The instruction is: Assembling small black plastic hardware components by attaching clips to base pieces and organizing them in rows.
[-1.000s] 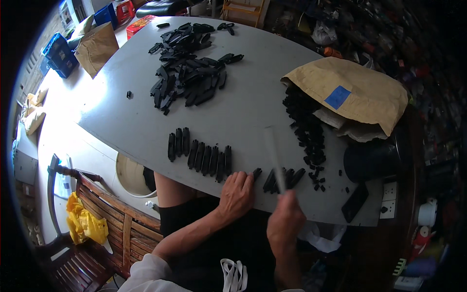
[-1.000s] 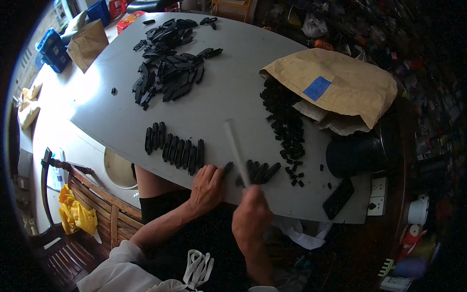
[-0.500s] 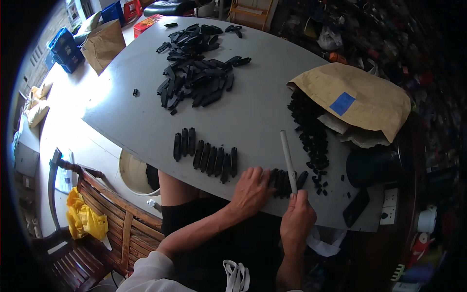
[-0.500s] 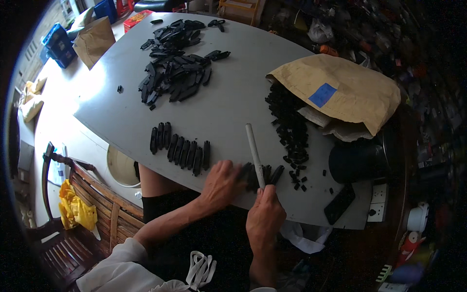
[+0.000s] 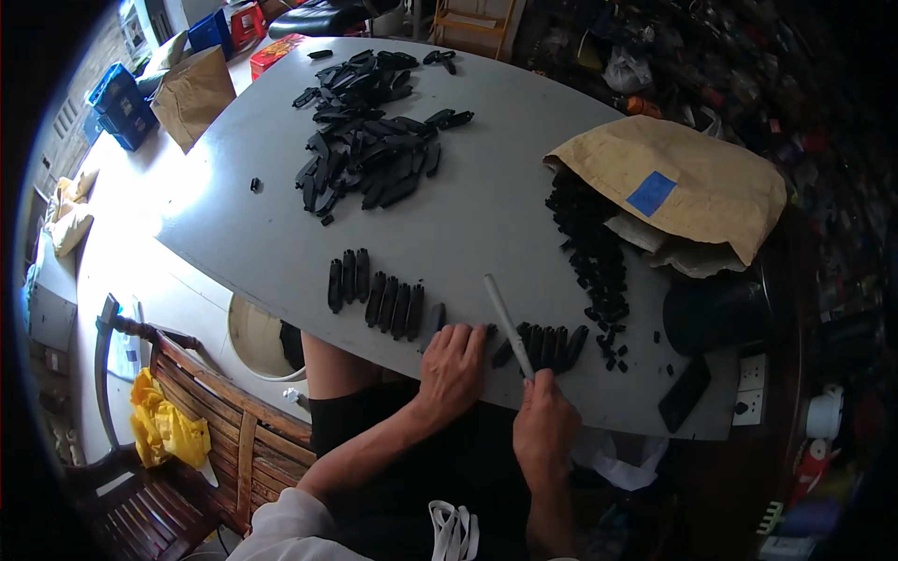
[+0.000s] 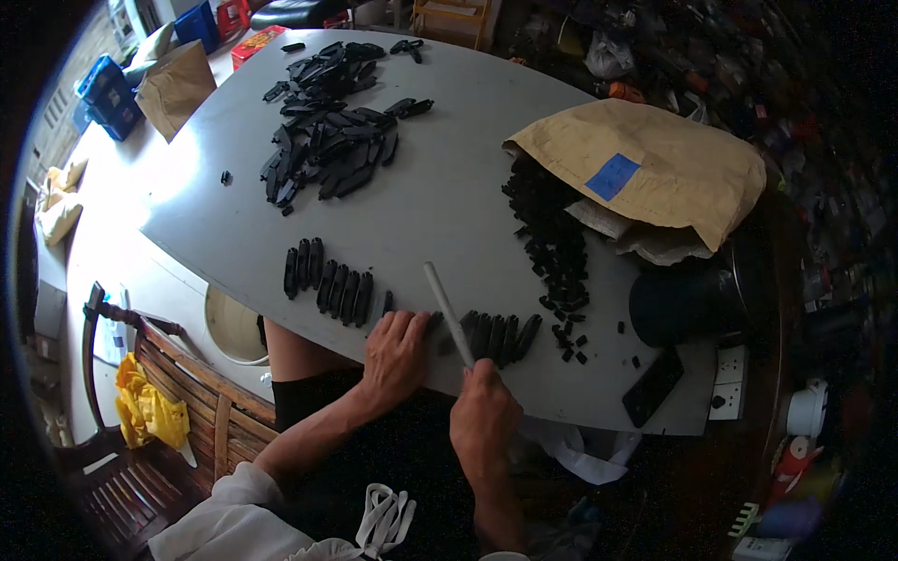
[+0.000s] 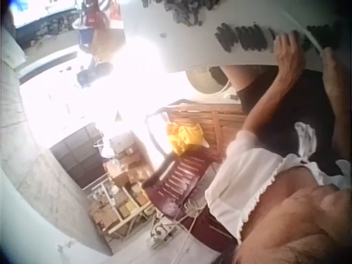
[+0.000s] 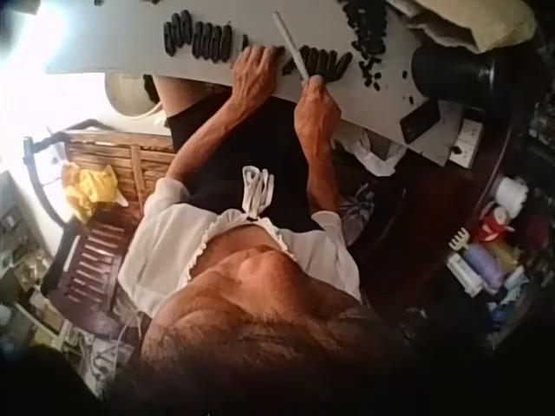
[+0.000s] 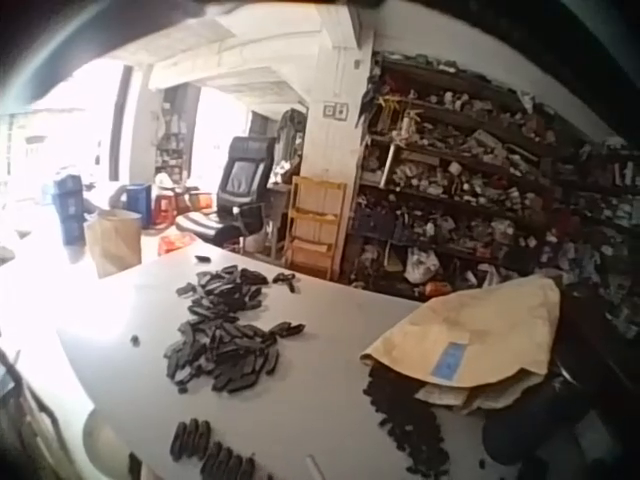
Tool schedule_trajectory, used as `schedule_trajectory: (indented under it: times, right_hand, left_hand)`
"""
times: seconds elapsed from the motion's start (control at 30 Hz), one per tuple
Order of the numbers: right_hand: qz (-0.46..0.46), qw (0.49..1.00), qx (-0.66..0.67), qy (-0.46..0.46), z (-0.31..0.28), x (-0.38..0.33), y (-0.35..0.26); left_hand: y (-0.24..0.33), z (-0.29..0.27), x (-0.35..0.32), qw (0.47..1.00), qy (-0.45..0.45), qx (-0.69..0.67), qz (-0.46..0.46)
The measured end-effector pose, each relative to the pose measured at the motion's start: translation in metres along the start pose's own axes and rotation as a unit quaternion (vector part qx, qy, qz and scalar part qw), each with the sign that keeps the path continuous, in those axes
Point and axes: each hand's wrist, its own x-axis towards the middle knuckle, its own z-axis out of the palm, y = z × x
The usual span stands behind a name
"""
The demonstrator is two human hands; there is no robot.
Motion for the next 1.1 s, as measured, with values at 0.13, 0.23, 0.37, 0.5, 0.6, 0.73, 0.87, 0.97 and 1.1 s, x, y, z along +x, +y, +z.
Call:
schedule_trajectory:
  times: [0.13, 0.23, 0.37, 0.5, 0.6, 0.73, 0.87, 0.97, 1.1]
  right_hand:
    - [-0.005, 0.998, -0.053, -0.027, 0.005, 0.003, -0.001]
    - [-0.006, 0.999, -0.034, -0.017, 0.002, 0.004, -0.004]
    - [-0.01, 0.995, 0.041, 0.086, -0.011, -0.005, -0.013]
    - [-0.046, 0.995, -0.089, -0.027, 0.018, -0.001, 0.0]
    - [-0.02, 0.995, -0.082, -0.052, 0.007, 0.009, -0.005]
    - [0.009, 1.0, -0.005, 0.017, -0.011, 0.006, -0.009]
    - [-0.031, 0.996, 0.007, 0.088, -0.017, -0.002, -0.009]
    - [-0.03, 0.997, -0.003, 0.075, -0.008, -0.009, -0.009]
    - [-0.003, 0.991, -0.111, -0.068, 0.007, 0.002, -0.005]
  left_hand:
    - [0.004, 0.003, -0.004, 1.0, 0.019, -0.016, 0.003]
    - [0.0, 0.005, -0.005, 0.999, 0.01, -0.03, -0.004]
    - [-0.003, 0.006, -0.007, 0.999, 0.014, -0.042, -0.001]
    - [0.001, 0.003, -0.006, 0.998, 0.017, -0.055, 0.007]
    - [-0.002, 0.004, -0.003, 0.999, 0.015, -0.052, 0.003]
    - [-0.001, 0.003, -0.006, 0.999, 0.011, -0.051, 0.0]
    - [0.0, 0.002, -0.004, 0.999, 0.009, -0.053, 0.0]
    - [0.0, 0.006, -0.006, 0.998, 0.013, -0.057, 0.0]
    - [-0.001, 0.007, -0.007, 0.997, 0.013, -0.073, 0.001]
